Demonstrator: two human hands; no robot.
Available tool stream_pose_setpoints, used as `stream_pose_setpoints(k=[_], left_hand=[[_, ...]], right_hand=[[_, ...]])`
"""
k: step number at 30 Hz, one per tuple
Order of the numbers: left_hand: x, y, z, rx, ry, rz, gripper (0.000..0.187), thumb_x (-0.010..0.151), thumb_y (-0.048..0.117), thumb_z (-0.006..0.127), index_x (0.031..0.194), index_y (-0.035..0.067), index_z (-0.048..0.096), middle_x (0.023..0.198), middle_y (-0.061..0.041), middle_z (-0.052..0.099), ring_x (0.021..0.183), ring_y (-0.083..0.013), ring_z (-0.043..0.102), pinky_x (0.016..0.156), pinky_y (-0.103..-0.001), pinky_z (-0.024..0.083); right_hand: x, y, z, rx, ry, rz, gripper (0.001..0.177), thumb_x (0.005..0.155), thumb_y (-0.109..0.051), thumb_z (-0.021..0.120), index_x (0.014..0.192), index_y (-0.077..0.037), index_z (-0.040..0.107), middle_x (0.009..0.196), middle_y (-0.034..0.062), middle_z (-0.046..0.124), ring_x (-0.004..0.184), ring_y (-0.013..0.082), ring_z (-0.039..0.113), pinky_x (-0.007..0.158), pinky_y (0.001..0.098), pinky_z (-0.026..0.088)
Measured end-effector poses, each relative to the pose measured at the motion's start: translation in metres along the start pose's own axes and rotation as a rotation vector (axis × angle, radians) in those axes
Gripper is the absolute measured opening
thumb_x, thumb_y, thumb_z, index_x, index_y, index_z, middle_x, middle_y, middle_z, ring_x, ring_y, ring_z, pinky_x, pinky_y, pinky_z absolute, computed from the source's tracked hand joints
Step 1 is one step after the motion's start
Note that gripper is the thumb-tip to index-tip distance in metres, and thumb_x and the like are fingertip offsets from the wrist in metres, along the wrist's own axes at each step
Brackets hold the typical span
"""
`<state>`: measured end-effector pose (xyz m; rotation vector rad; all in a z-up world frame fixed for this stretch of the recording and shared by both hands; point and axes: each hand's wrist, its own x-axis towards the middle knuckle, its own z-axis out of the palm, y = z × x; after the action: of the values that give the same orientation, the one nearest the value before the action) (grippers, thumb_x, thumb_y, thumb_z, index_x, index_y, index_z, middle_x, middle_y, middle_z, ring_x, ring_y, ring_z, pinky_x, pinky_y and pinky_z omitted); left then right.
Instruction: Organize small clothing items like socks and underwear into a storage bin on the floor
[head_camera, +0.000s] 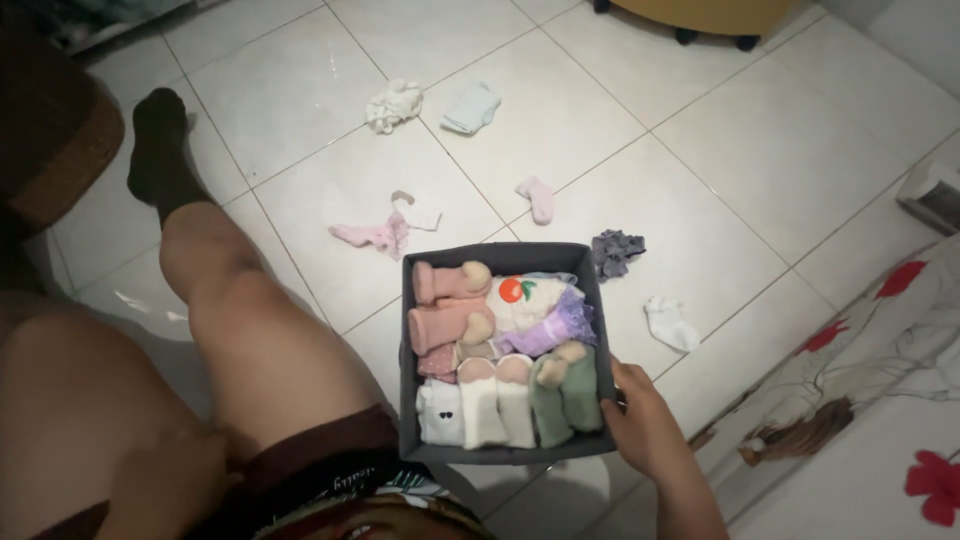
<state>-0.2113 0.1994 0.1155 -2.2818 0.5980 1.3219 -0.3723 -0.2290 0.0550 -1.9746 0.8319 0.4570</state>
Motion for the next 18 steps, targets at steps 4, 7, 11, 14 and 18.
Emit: stream_pose_setpoints(k=[4, 7, 11, 14, 18], left_hand=[[0.074, -0.056, 0.141, 0.270, 0.406, -0.592, 0.050, 0.096, 0.046, 0.032, 0.145, 0.037, 0.040, 0.140, 0.013, 0.059, 0.131, -0.0104, 0.060, 0.098, -0.035, 0.053], [0.123, -0.106, 0.191, 0.226, 0.407, -0.583, 0.049, 0.096, 0.045, 0.034, 0.143, 0.037, 0.043, 0.141, 0.012, 0.060, 0.131, -0.0124, 0.061, 0.098, -0.036, 0.054], [0.151, -0.200, 0.175, 0.125, 0.385, -0.569, 0.045, 0.097, 0.042, 0.036, 0.140, 0.036, 0.050, 0.142, 0.010, 0.061, 0.131, -0.0166, 0.063, 0.098, -0.038, 0.055], [0.154, -0.254, 0.140, 0.032, 0.361, -0.564, 0.043, 0.097, 0.040, 0.038, 0.137, 0.035, 0.055, 0.143, 0.008, 0.062, 0.131, -0.0198, 0.064, 0.099, -0.039, 0.057], [0.131, -0.251, 0.080, -0.100, 0.303, -0.552, 0.042, 0.098, 0.037, 0.041, 0.134, 0.034, 0.062, 0.145, 0.005, 0.064, 0.131, -0.0243, 0.066, 0.099, -0.041, 0.058]], right_hand=[[0.014, 0.030, 0.007, 0.067, 0.058, -0.214, 0.071, 0.087, -0.002, 0.051, 0.155, -0.023, 0.046, 0.142, 0.0059, 0.056, 0.132, 0.0249, 0.057, 0.105, 0.0347, 0.048], [0.001, 0.023, 0.004, 0.048, 0.054, -0.246, 0.071, 0.082, -0.004, 0.051, 0.149, -0.024, 0.054, 0.134, 0.0056, 0.061, 0.128, 0.0236, 0.060, 0.104, 0.0317, 0.045], [-0.005, 0.016, 0.004, 0.029, 0.033, -0.195, 0.069, 0.088, -0.005, 0.050, 0.153, -0.028, 0.048, 0.139, 0.0010, 0.059, 0.128, 0.0234, 0.059, 0.100, 0.0360, 0.048], [-0.001, 0.022, 0.009, 0.025, 0.054, -0.216, 0.066, 0.084, -0.006, 0.051, 0.148, -0.022, 0.055, 0.132, 0.0009, 0.062, 0.119, 0.0215, 0.062, 0.099, 0.0317, 0.046], [-0.006, 0.017, 0.008, -0.019, 0.056, -0.282, 0.066, 0.085, -0.006, 0.054, 0.150, -0.021, 0.053, 0.134, 0.0016, 0.061, 0.122, 0.0220, 0.060, 0.099, 0.0327, 0.046]])
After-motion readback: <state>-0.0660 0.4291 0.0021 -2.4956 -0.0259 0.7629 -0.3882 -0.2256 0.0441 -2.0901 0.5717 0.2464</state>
